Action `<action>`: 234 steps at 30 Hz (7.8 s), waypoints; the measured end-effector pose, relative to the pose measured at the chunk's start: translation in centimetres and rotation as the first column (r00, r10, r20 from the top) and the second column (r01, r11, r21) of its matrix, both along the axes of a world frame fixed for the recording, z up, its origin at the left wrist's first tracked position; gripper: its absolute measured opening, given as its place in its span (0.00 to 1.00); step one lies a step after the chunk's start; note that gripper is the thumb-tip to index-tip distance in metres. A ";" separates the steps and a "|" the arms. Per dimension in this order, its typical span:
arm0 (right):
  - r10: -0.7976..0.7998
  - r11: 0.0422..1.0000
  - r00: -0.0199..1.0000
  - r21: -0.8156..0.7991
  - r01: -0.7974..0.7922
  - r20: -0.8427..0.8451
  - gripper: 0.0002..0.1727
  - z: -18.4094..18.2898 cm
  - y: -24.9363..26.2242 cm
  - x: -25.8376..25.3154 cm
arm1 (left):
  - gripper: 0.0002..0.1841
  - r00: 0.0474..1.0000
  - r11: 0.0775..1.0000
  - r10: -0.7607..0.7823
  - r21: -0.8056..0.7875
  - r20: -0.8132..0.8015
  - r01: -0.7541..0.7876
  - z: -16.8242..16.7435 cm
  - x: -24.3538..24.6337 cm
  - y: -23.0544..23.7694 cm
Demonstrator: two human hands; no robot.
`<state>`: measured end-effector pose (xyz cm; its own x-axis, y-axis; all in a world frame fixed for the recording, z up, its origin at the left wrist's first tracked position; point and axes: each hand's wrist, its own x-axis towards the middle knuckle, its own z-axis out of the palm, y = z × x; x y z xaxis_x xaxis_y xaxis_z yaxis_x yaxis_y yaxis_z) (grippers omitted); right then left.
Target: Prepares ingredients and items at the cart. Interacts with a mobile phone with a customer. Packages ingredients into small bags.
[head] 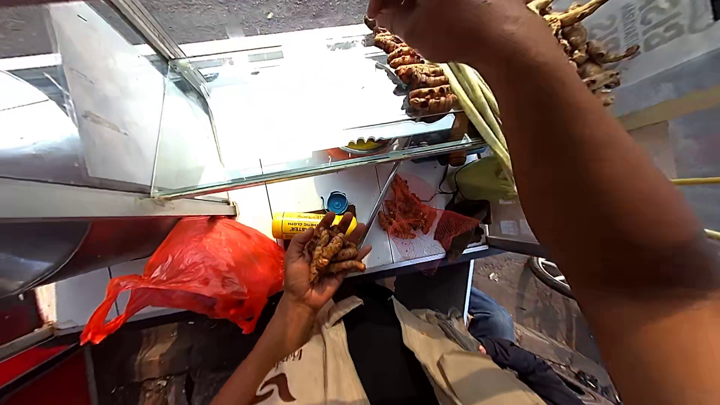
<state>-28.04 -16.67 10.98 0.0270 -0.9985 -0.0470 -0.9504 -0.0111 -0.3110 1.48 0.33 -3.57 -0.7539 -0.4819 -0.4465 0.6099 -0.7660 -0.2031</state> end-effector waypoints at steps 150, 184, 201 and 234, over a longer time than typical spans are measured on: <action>0.150 0.984 0.982 -0.076 -0.159 -0.119 0.11 1.2 6.4 -3.1 | 0.25 0.993 1.000 -0.016 -0.019 0.114 0.019 3.7 -6.3 -4.1; 0.230 0.973 0.970 0.000 -0.231 0.077 0.14 1.3 6.0 -2.0 | 0.18 0.946 0.922 -0.271 -0.234 0.178 0.308 5.5 -6.1 -3.0; 0.057 0.985 0.960 0.173 -0.009 -0.275 0.14 -2.1 -2.2 -8.3 | 0.15 0.963 0.751 -0.239 -0.606 0.123 0.264 6.4 -4.4 -5.4; -0.143 0.982 0.974 0.096 0.161 -0.175 0.14 -1.8 1.8 -5.8 | 0.16 0.835 0.696 0.015 -0.606 0.549 0.386 7.5 -13.0 -17.1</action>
<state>-33.80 -14.88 9.18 -0.1419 -0.9790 -0.1465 -0.9769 0.1624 -0.1391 -11.49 -16.73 3.90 -0.6411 -0.6673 -0.3791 0.2934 -0.6696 0.6823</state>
